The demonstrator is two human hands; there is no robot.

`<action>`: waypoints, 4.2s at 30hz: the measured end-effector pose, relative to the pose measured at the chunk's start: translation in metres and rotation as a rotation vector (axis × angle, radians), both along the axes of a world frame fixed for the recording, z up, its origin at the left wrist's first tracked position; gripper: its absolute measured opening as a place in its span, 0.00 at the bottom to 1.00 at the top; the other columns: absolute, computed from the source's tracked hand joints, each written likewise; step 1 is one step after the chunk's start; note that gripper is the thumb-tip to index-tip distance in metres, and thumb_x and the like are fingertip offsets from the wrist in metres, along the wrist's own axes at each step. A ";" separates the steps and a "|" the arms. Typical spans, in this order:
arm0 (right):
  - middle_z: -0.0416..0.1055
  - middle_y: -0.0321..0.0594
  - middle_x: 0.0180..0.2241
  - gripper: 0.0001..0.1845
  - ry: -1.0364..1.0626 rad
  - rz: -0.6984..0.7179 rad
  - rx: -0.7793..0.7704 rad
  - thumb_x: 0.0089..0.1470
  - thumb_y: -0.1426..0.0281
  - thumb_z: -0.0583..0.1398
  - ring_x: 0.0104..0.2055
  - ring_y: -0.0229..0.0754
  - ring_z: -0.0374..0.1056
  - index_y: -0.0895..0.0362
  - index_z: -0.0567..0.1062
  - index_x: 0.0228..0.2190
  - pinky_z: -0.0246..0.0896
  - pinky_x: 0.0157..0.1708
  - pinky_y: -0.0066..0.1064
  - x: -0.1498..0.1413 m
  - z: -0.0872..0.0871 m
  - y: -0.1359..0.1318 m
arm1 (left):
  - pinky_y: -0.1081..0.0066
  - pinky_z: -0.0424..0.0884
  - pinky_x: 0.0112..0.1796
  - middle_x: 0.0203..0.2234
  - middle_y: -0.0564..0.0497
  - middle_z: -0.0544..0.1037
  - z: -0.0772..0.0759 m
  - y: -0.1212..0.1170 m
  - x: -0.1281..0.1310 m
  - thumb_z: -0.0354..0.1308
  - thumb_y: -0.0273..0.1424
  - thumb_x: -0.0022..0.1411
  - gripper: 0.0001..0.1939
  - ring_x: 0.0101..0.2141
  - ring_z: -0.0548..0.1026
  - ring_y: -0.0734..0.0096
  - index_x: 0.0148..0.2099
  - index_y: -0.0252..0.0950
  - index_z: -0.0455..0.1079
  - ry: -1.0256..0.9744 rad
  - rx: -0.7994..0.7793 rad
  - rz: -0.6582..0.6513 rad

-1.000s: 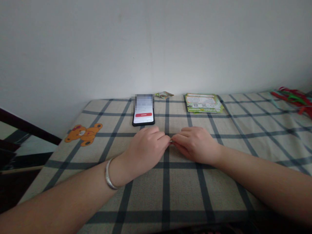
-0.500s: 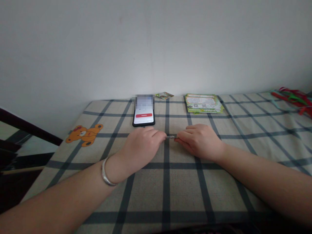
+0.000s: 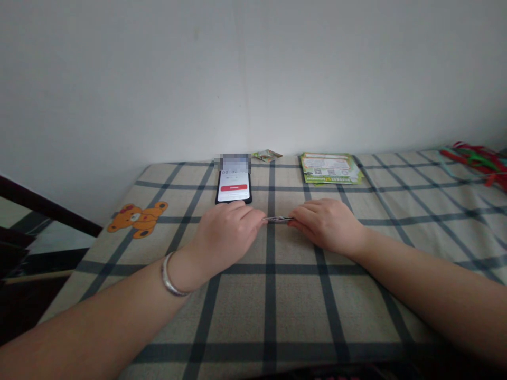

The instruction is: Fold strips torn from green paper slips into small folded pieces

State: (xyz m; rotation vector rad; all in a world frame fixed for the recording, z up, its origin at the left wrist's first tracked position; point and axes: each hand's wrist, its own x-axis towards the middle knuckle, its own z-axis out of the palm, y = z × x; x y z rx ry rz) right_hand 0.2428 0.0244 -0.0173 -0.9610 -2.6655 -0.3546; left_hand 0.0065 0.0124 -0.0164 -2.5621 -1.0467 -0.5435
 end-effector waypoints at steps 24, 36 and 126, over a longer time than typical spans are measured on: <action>0.76 0.41 0.31 0.13 0.149 -0.012 -0.069 0.61 0.71 0.52 0.32 0.42 0.70 0.59 0.77 0.36 0.59 0.31 0.32 0.005 0.001 0.001 | 0.66 0.64 0.26 0.25 0.49 0.76 -0.003 0.004 -0.007 0.45 0.31 0.69 0.13 0.29 0.76 0.60 0.38 0.37 0.71 0.131 -0.008 0.137; 0.75 0.38 0.33 0.09 0.218 0.112 0.013 0.61 0.67 0.56 0.33 0.38 0.69 0.57 0.75 0.35 0.59 0.32 0.29 0.012 0.001 0.002 | 0.66 0.61 0.24 0.22 0.50 0.74 0.002 -0.001 0.000 0.48 0.32 0.66 0.11 0.26 0.74 0.62 0.31 0.37 0.67 0.186 0.056 0.108; 0.76 0.42 0.45 0.19 -0.056 -0.659 0.059 0.60 0.57 0.52 0.43 0.49 0.72 0.51 0.77 0.43 0.61 0.31 0.34 0.056 0.015 0.069 | 0.67 0.59 0.23 0.21 0.51 0.74 0.005 0.002 0.004 0.47 0.32 0.66 0.10 0.26 0.74 0.60 0.32 0.37 0.65 0.242 -0.096 0.154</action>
